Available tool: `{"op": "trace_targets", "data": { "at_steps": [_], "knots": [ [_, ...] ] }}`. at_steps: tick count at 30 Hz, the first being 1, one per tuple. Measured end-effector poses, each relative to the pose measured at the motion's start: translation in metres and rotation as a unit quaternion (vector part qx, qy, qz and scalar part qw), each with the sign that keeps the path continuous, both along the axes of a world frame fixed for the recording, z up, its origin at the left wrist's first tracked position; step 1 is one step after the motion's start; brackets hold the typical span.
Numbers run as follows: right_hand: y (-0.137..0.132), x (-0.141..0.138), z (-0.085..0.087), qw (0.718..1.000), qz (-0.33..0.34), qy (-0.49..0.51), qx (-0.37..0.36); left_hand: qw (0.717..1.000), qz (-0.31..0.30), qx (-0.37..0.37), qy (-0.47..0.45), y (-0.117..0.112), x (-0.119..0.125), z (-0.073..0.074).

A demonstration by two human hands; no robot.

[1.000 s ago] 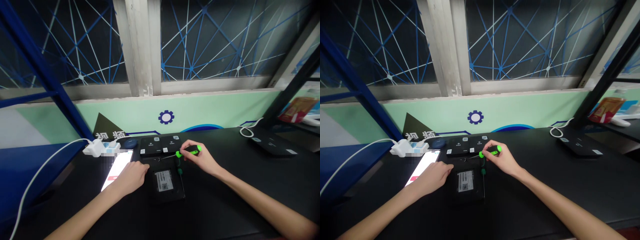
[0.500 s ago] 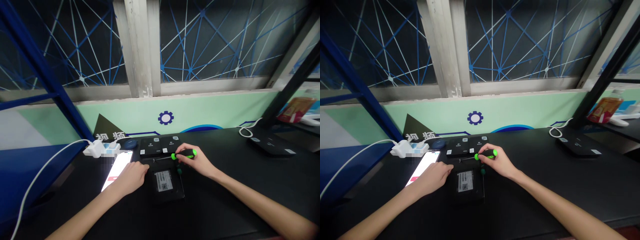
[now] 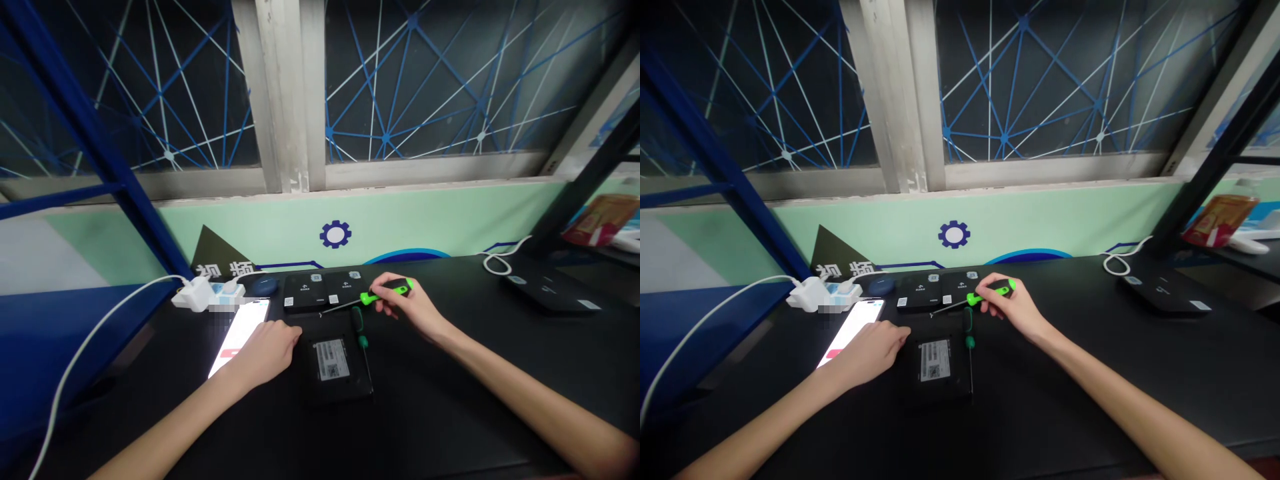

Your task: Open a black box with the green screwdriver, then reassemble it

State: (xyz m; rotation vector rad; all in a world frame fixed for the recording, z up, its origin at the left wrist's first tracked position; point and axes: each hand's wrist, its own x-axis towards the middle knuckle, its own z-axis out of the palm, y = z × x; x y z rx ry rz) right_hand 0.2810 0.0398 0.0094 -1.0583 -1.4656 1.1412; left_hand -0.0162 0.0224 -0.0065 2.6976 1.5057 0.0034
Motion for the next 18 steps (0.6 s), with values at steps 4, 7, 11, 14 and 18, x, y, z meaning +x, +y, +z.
{"op": "trace_targets", "data": {
  "at_steps": [4, 7, 11, 14, 18],
  "knots": [
    [0.002, 0.004, 0.003, 0.998, -0.014, 0.064, -0.019, 1.000, -0.002, 0.003, -0.001, 0.001, -0.001, -0.001],
    [0.001, 0.005, 0.006, 0.994, -0.011, 0.105, -0.036, 1.000, -0.003, 0.002, -0.002, 0.001, -0.001, -0.001],
    [-0.001, 0.002, 0.007, 0.990, 0.021, 0.118, -0.069, 1.000, 0.002, 0.003, 0.001, 0.001, 0.000, 0.001],
    [-0.003, -0.002, 0.004, 0.989, 0.049, 0.108, -0.093, 1.000, -0.001, 0.010, 0.005, 0.001, 0.000, -0.001],
    [-0.003, -0.007, -0.002, 0.988, 0.051, 0.098, -0.106, 1.000, 0.000, 0.010, 0.006, 0.002, -0.001, -0.003]
  ]
}}
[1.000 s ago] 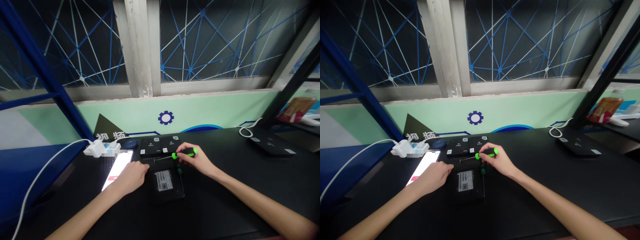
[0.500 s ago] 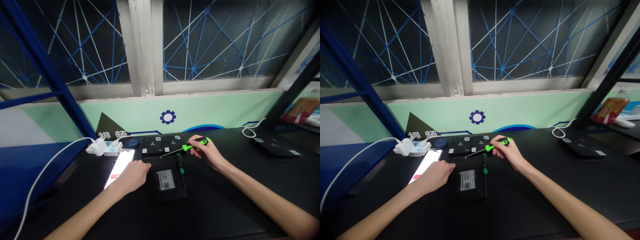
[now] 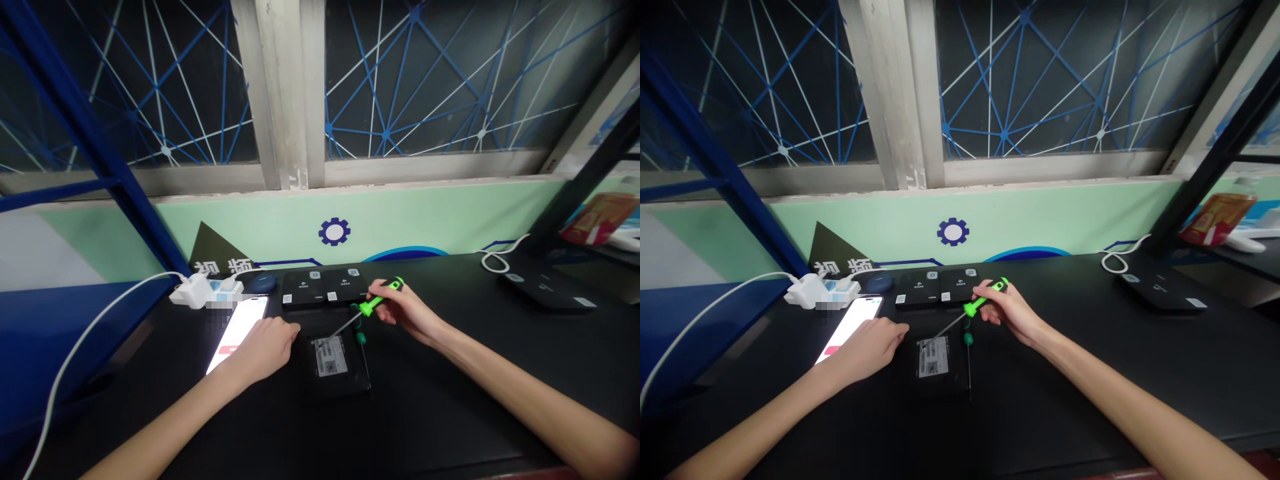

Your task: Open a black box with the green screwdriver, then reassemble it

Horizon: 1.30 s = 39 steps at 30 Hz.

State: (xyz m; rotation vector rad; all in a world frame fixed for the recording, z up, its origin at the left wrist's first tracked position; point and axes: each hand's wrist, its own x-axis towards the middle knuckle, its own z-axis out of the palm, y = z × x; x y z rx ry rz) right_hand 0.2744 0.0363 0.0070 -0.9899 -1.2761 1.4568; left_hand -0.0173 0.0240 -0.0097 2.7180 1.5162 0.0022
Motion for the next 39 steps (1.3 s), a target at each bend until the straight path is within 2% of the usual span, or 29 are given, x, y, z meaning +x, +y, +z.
{"op": "trace_targets", "data": {
  "at_steps": [9, 12, 19, 25, 39],
  "knots": [
    [0.006, 0.002, -0.008, 0.999, -0.037, -0.005, -0.017, 1.000, 0.006, 0.015, -0.020, -0.001, 0.000, 0.000],
    [0.006, 0.003, -0.006, 0.999, -0.043, -0.010, 0.004, 0.999, 0.010, 0.031, -0.034, -0.001, 0.000, 0.000],
    [0.001, 0.005, 0.000, 0.995, 0.008, -0.054, 0.087, 0.997, 0.014, 0.038, -0.060, 0.001, 0.002, -0.003],
    [-0.007, 0.002, 0.006, 0.987, 0.015, -0.096, 0.131, 0.996, 0.031, 0.043, -0.075, 0.001, 0.001, -0.008],
    [-0.005, 0.000, 0.002, 0.983, -0.007, -0.105, 0.152, 0.991, 0.057, -0.007, -0.117, 0.001, 0.002, -0.006]
  ]
}}
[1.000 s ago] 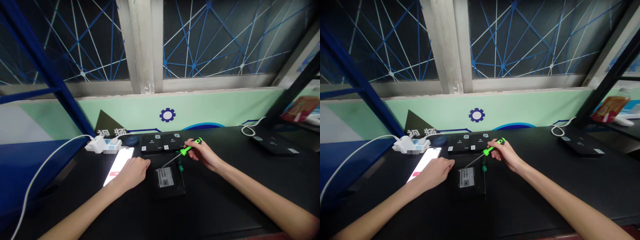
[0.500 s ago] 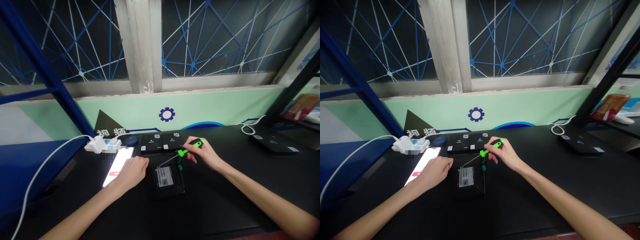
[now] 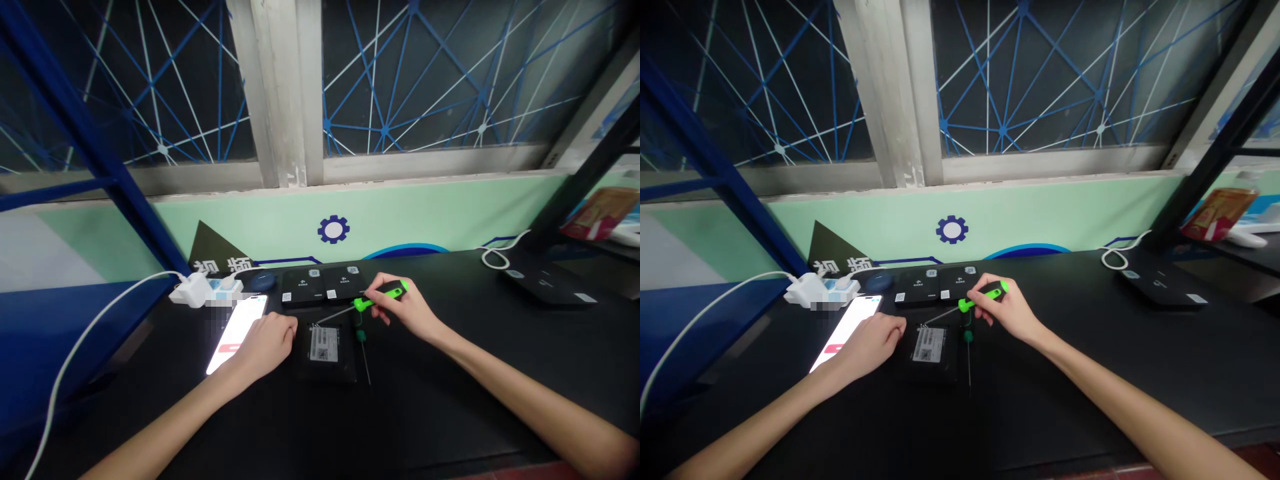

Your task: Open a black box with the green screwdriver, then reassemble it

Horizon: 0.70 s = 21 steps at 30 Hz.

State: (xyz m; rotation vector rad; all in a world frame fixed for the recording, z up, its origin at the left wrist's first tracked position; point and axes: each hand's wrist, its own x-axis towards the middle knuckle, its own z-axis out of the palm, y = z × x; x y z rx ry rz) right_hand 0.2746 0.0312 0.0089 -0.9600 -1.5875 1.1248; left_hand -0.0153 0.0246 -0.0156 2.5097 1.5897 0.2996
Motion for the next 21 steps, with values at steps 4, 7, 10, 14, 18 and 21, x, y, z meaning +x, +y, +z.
{"op": "trace_targets", "data": {
  "at_steps": [4, 7, 10, 14, 18, 21],
  "knots": [
    [0.0025, 0.0007, -0.0011, 1.000, -0.002, 0.011, -0.003, 0.998, 0.000, -0.046, -0.036, -0.0016, 0.0032, 0.0038],
    [0.0043, 0.0013, -0.0031, 1.000, -0.005, 0.020, -0.003, 0.997, -0.004, -0.056, -0.046, -0.0043, 0.0059, 0.0064],
    [0.0062, 0.0023, -0.0056, 0.999, -0.009, 0.035, -0.005, 0.998, -0.004, -0.044, -0.036, -0.0063, 0.0067, 0.0069],
    [0.0084, 0.0039, -0.0079, 0.996, -0.020, 0.075, -0.032, 0.999, -0.016, -0.008, -0.036, -0.0053, 0.0048, 0.0046],
    [0.0085, 0.0032, -0.0075, 0.993, -0.026, 0.096, -0.063, 0.996, -0.042, 0.043, -0.070, -0.0052, 0.0042, 0.0043],
    [0.0082, 0.0015, -0.0074, 0.991, -0.026, 0.102, -0.078, 0.989, -0.065, 0.094, -0.095, -0.0087, 0.0053, 0.0067]
  ]
}}
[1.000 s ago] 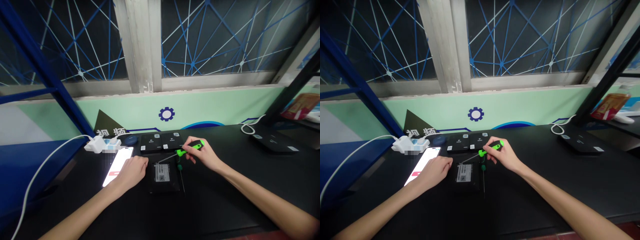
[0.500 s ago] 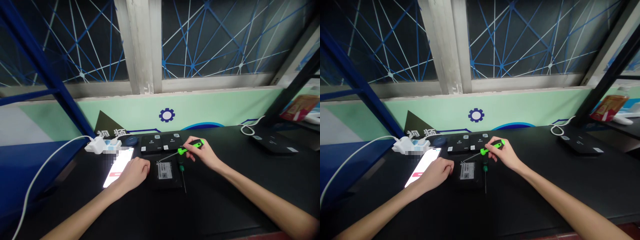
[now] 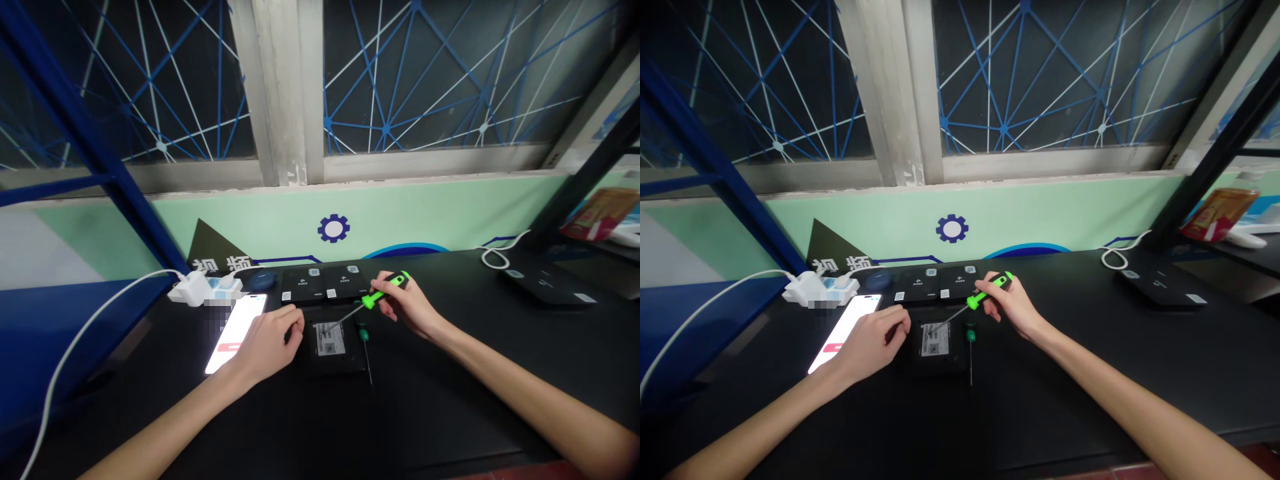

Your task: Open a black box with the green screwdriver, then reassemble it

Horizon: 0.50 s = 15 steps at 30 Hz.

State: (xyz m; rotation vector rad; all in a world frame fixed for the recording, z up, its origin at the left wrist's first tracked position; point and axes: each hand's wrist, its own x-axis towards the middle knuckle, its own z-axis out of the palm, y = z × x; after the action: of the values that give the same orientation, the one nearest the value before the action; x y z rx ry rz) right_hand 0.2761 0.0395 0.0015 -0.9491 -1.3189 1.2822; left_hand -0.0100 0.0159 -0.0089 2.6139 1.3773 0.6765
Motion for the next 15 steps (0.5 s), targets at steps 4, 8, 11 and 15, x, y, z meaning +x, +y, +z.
{"op": "trace_targets", "data": {
  "at_steps": [4, 8, 11, 15],
  "knots": [
    [0.0007, -0.0016, -0.0012, 1.000, -0.001, 0.008, -0.015, 0.999, -0.038, 0.025, 0.002, -0.0048, -0.0001, 0.0007],
    [0.0016, -0.0019, -0.0019, 1.000, -0.002, 0.017, -0.019, 0.994, -0.094, 0.050, 0.005, -0.0053, -0.0028, -0.0038],
    [0.0019, -0.0021, -0.0021, 1.000, -0.003, 0.021, -0.021, 0.991, -0.121, 0.056, 0.013, -0.0042, -0.0039, -0.0066],
    [0.0022, -0.0020, -0.0029, 1.000, -0.005, 0.018, -0.022, 0.989, -0.135, 0.053, 0.018, -0.0036, -0.0038, -0.0068]
  ]
}}
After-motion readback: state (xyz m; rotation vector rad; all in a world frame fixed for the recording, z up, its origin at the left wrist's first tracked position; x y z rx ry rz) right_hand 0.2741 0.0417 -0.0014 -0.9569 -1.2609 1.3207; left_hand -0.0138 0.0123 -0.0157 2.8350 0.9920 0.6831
